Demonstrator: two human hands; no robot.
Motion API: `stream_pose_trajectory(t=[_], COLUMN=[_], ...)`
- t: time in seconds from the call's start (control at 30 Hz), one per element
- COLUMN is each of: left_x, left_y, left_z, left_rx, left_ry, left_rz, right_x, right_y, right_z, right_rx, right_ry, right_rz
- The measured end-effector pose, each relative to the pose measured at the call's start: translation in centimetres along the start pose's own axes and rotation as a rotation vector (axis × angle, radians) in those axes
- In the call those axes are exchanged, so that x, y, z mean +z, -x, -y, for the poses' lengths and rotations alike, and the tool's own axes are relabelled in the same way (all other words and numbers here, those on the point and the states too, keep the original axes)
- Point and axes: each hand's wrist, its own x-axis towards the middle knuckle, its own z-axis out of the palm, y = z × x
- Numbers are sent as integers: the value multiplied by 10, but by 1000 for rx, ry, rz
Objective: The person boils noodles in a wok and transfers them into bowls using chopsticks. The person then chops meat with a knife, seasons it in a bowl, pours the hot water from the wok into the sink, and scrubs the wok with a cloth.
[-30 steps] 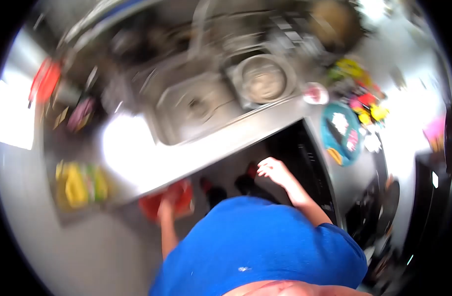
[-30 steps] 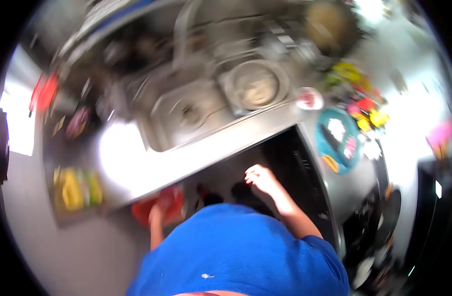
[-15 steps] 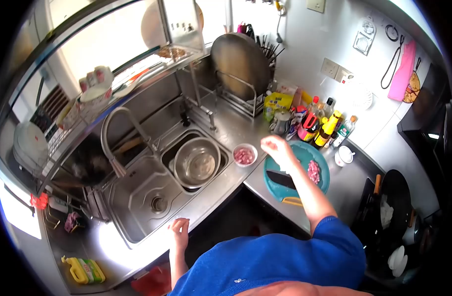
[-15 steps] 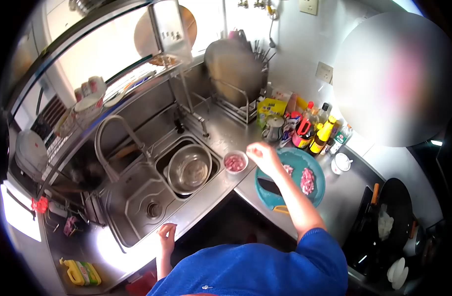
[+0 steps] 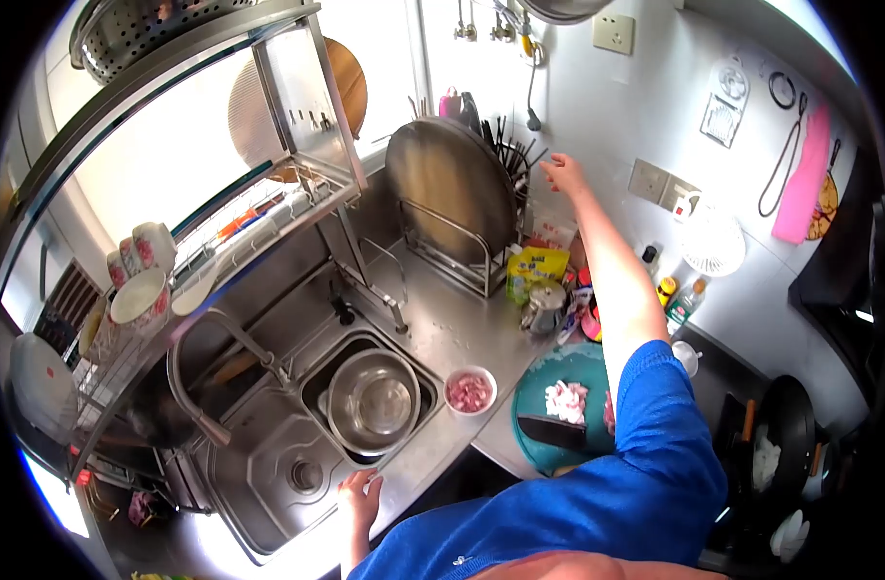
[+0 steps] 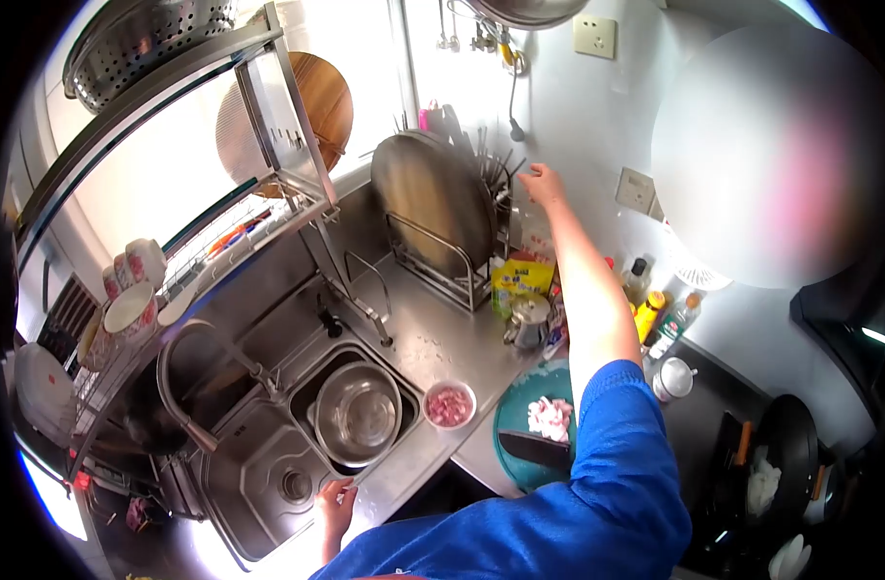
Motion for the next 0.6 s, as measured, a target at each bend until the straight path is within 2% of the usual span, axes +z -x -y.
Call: stream_pose_trajectory(t=[0.13, 0.23, 0.3, 0.33, 0.37, 0.43, 0.5, 0.53, 0.57, 0.6], left_x=[3, 7, 7, 11, 17, 26, 32, 34, 43, 56], left_y=[-35, -56, -75, -85, -96, -112, -125, -131, -132, -132], left_z=[-13, -14, -20, -25, -33, -65, -108, -135, -159, -175], left_rx=[-23, 80, 73, 164, 267, 318, 412, 515, 612, 658], left_ry=[8, 1, 9, 81, 156, 219, 294, 376, 473, 558], left_rz=[27, 137, 162, 179, 212, 230, 334, 249, 178, 157], right_x=[16, 20, 1, -13, -35, -75, -107, -116, -126, -140], right_y=[-32, -49, -36, -25, -12, 50, 116, 159, 196, 231], right_z=[13, 12, 40, 58, 73, 126, 154, 169, 174, 180], right_rx=[-20, -63, -153, -238, -317, -402, -645, -776, -815, -1008], right_ry=[-122, -168, -139, -144, -137, -91, 118, 214, 312, 517], right_rz=[89, 154, 36, -4, -61, -117, -154, -171, -131, 16])
